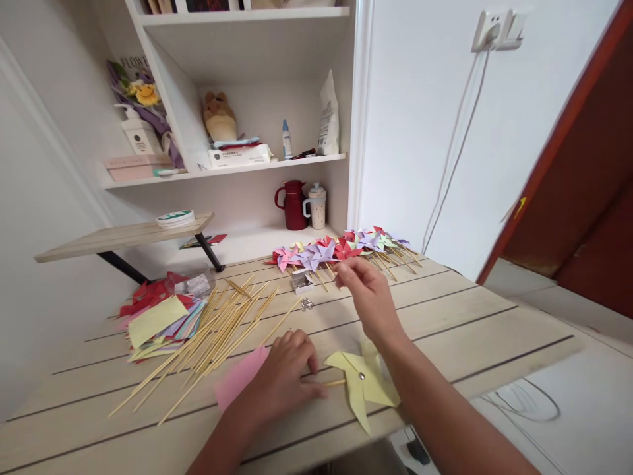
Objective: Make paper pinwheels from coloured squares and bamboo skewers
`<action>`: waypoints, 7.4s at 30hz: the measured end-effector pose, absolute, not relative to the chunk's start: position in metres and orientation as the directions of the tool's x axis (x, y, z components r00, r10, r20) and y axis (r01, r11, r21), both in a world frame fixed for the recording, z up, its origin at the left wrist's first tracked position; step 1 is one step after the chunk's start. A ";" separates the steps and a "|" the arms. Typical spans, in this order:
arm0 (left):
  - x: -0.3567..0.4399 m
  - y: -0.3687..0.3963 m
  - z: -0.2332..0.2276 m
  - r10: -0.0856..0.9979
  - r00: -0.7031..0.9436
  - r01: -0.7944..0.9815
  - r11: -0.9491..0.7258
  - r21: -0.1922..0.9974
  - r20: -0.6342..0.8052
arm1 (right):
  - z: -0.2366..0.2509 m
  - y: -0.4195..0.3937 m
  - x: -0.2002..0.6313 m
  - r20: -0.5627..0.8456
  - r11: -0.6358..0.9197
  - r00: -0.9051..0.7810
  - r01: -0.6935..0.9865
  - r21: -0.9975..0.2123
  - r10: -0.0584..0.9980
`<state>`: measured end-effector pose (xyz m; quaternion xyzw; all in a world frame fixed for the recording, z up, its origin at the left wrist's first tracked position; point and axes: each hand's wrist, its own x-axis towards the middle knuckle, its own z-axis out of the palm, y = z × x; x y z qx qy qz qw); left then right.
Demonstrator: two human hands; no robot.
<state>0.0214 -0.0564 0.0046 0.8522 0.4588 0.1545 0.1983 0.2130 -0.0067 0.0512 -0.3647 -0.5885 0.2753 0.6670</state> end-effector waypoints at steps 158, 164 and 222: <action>0.002 -0.089 0.010 0.330 0.262 0.734 -0.678 0.035 0.907 | 0.021 -0.039 0.201 0.768 0.731 -0.195 -0.236 -0.641 0.610; 0.003 -0.093 0.007 0.324 0.262 0.741 -0.671 0.025 0.909 | 0.015 -0.036 0.204 0.776 0.715 -0.165 -0.308 -0.627 0.609; 0.014 -0.092 0.009 0.287 0.188 0.784 -0.620 0.033 0.939 | 0.018 -0.032 0.205 0.854 0.837 -0.126 -0.170 -0.520 0.505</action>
